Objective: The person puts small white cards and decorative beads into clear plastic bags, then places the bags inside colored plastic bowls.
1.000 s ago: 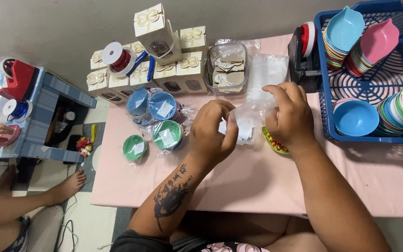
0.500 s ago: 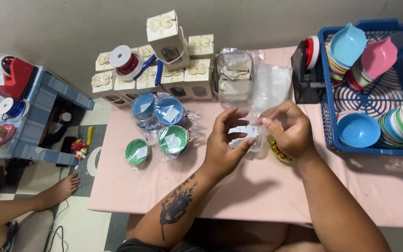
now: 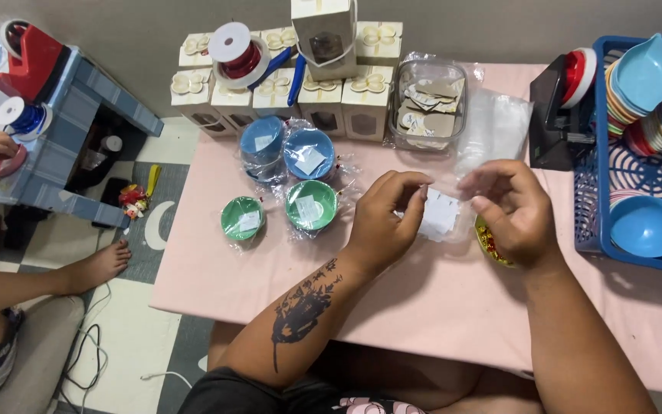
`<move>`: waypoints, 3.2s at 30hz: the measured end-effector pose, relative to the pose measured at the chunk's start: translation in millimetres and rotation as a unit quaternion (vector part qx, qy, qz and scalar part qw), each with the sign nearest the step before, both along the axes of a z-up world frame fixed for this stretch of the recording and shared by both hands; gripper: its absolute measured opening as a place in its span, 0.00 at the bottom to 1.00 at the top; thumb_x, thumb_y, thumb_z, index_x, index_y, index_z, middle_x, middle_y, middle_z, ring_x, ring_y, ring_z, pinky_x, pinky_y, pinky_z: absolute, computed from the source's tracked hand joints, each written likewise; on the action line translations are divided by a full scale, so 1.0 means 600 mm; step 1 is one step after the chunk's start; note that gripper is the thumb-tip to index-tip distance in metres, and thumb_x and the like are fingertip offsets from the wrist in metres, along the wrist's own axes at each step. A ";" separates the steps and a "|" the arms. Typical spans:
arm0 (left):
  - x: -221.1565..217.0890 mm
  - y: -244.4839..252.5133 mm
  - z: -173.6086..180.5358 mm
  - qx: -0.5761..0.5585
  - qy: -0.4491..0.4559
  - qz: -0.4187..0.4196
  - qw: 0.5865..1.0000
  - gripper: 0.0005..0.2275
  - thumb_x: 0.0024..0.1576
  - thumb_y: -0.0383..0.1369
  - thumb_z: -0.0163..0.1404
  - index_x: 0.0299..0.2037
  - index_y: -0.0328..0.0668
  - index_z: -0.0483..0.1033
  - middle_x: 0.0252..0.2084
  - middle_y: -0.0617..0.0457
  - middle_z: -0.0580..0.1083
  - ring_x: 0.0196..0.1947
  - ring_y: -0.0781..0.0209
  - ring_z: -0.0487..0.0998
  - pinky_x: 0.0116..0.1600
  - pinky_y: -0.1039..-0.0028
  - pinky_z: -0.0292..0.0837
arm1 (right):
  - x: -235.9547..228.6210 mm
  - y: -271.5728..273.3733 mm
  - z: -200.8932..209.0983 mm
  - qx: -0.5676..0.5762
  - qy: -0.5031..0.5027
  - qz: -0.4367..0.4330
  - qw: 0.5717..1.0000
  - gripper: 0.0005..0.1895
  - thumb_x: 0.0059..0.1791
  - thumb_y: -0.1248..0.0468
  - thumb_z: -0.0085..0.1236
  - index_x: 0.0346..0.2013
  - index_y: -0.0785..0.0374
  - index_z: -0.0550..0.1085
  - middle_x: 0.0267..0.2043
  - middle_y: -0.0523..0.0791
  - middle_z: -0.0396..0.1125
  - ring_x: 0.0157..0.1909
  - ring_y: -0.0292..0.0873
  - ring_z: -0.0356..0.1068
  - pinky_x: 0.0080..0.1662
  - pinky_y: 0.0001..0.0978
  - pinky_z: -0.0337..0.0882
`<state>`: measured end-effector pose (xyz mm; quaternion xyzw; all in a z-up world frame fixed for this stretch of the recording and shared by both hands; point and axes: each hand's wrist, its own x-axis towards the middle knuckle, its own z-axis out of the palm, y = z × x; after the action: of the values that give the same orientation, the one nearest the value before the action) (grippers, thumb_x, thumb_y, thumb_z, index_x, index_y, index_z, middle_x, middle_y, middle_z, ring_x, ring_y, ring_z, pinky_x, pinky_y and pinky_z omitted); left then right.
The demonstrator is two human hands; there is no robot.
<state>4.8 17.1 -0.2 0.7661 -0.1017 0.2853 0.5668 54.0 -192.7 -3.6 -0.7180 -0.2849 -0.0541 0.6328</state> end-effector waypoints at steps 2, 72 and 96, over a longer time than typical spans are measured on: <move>0.003 0.000 -0.007 0.034 0.002 -0.001 0.999 0.05 0.63 0.30 0.55 0.47 0.49 0.81 0.31 0.58 0.78 0.29 0.64 0.79 0.33 0.77 0.79 | -0.001 -0.001 -0.001 0.015 0.008 0.001 1.000 0.25 0.52 0.63 0.60 0.60 0.73 0.67 0.46 0.56 0.72 0.43 0.47 0.75 0.47 0.36 0.75; 0.001 -0.010 -0.038 -0.630 0.081 -0.413 0.653 0.25 0.68 0.40 0.50 0.74 0.43 0.61 0.76 0.33 0.61 0.75 0.37 0.64 0.81 0.48 0.56 | -0.062 0.050 0.026 -0.297 -0.347 0.022 0.889 0.37 0.51 0.45 0.58 0.73 0.53 0.65 0.78 0.48 0.57 0.82 0.62 0.49 0.75 0.84 0.35; 0.005 -0.014 -0.037 -0.580 0.144 -0.298 0.744 0.27 0.64 0.30 0.58 0.71 0.40 0.59 0.50 0.41 0.79 0.58 0.36 0.78 0.61 0.47 0.77 | -0.066 -0.075 0.124 -0.260 -0.318 -0.148 0.900 0.06 0.54 0.75 0.70 0.45 0.74 0.83 0.43 0.57 0.79 0.44 0.53 0.81 0.45 0.40 0.83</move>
<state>7.9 8.8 -22.6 0.2521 -0.0573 -0.0079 0.9660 14.5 -238.0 71.0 -0.8354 -0.3653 -0.2966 0.2841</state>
